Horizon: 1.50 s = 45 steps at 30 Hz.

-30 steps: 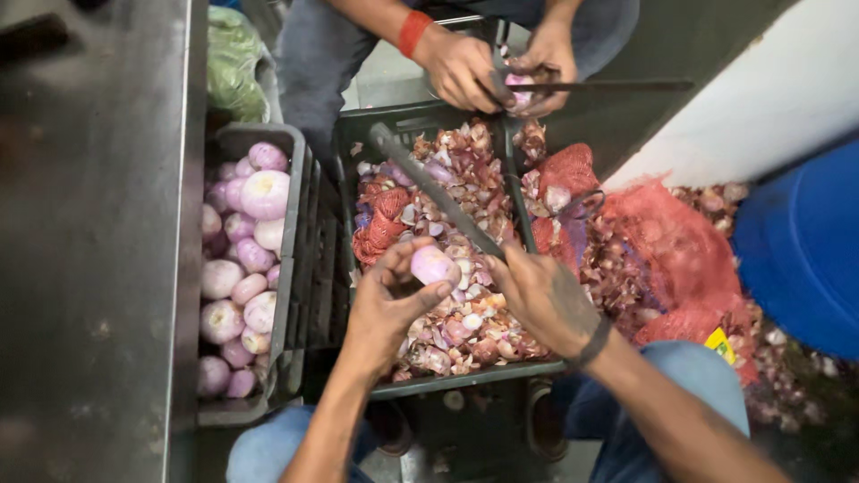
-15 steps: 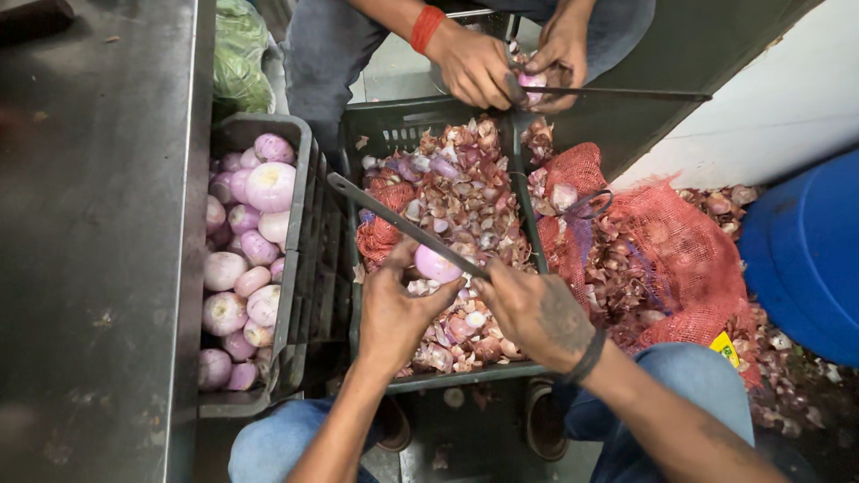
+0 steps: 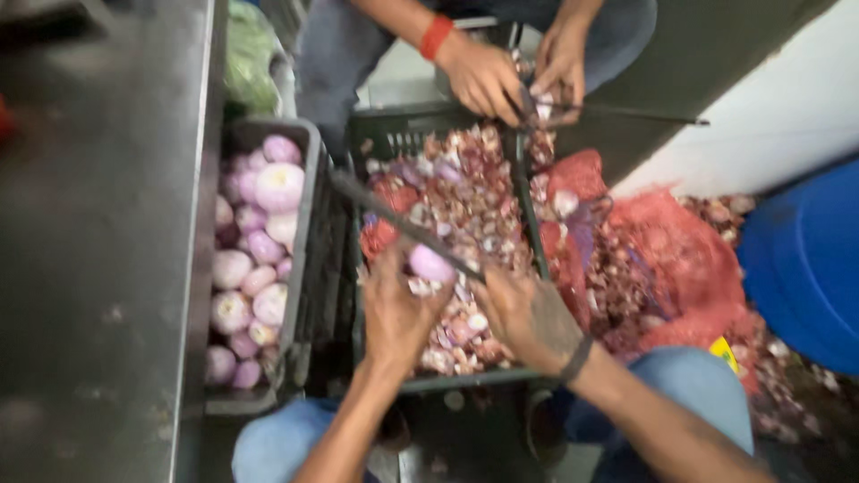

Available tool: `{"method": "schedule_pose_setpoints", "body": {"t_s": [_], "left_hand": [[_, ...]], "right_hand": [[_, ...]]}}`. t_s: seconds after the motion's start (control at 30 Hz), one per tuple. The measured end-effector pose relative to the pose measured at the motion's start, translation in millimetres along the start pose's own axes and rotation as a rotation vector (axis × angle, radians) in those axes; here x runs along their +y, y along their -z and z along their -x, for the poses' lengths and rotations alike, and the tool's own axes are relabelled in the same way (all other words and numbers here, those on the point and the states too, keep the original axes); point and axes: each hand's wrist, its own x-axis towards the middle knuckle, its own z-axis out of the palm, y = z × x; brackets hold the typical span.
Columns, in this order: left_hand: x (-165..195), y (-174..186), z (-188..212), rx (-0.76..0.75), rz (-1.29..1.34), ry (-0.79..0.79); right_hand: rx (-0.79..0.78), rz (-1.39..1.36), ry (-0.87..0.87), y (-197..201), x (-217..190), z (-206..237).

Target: The person peels red onions using a knife, removing outer layers and placing the peeled onions into a crate. A second person also peels onions nearby.

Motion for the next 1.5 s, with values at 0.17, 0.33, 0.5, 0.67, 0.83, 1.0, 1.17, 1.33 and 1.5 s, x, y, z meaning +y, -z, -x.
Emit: {"method": "schedule_pose_setpoints", "body": {"t_s": [0.17, 0.33, 0.5, 0.67, 0.83, 1.0, 1.17, 1.33, 1.5], "left_hand": [[1, -1, 2, -0.001, 0.075, 0.117], [-5, -7, 2, -0.05, 0.061, 0.212], [-10, -10, 1, -0.027, -0.008, 0.128], [-7, -14, 1, -0.058, -0.006, 0.107], [-3, -14, 2, -0.172, 0.096, 0.112], [2, -12, 1, -0.23, 0.099, 0.221], [6, -7, 0, -0.238, 0.05, 0.263], [7, -2, -3, -0.242, 0.111, 0.337], [4, -1, -5, -0.205, 0.074, 0.293]], "right_hand": [[-0.064, 0.014, -0.128, 2, 15, -14], [-0.1, -0.15, -0.21, 3, 9, -3], [-0.051, -0.16, -0.155, 6, 3, -7], [-0.103, -0.208, -0.256, 10, 4, -9], [-0.029, -0.144, -0.213, 10, 3, -7], [-0.016, -0.04, -0.135, 10, 2, -8], [-0.015, 0.025, -0.087, 6, 1, -4], [0.016, -0.005, 0.047, 4, -8, 2], [0.041, -0.013, -0.063, 19, -9, -9]]}}
